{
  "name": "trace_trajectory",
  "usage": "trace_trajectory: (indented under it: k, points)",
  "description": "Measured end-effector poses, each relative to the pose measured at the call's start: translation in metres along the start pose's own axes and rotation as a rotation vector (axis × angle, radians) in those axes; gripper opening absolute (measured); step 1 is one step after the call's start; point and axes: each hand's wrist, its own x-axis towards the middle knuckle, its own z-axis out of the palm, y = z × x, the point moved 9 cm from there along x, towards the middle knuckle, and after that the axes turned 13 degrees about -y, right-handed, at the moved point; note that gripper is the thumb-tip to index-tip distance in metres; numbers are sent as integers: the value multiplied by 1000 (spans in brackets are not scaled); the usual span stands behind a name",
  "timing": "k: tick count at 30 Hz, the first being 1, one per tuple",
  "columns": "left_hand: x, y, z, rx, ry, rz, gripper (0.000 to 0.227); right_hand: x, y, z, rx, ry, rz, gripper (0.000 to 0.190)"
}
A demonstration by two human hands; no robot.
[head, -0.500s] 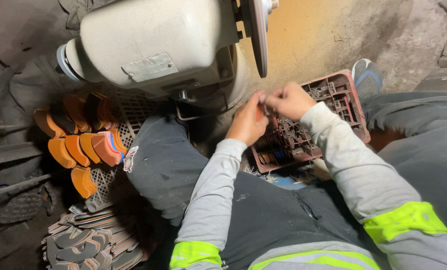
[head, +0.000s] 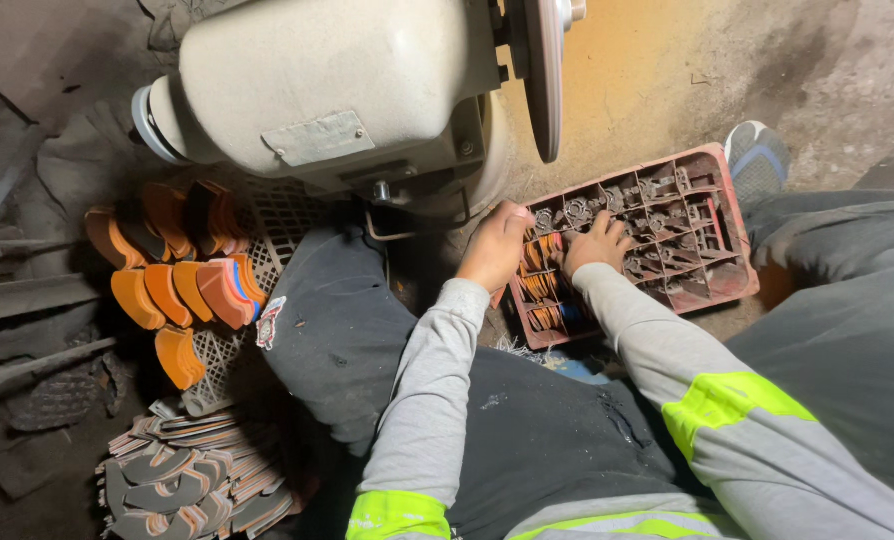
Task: The person sits on the floor and repeatedly picks up small curved sandpaper pieces from a red crate. They press each piece against a rotating grinding wheel to smooth its edges, then return it to the crate. The process continues with multiple pieces throughout the clip.
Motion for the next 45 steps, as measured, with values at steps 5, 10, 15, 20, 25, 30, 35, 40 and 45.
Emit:
trace_trajectory:
  k: [5, 10, 15, 20, 25, 30, 35, 40, 45]
  points:
    - [-4, -4, 3, -81, -32, -178, 36, 1, 3, 0, 52, 57, -24, 37]
    - [-4, 7, -2, 44, 18, -86, 36, 8, 3, -4, 36, 79, -170, 33]
    - [-1, -4, -5, 136, 54, -144, 37, 10, -4, -42, 175, 75, -308, 35]
    - [3, 1, -11, 152, 163, -98, 47, -31, -56, -93, 179, -72, -585, 36]
    - [12, -17, 14, -422, 3, -139, 43, -88, -89, -131, 455, -141, -704, 39]
    - [7, -24, 8, -642, 28, -51, 37, -114, -91, -152, 677, 21, -719, 42]
    - [4, -43, 13, -823, -5, -261, 43, -90, -78, -109, 1410, -616, -666, 26]
    - [-1, -36, 16, -718, -57, -283, 45, -22, -29, -66, 1100, -248, -350, 38]
    - [-3, -24, 17, -745, -47, -204, 42, 8, 3, -11, 366, -25, -82, 53]
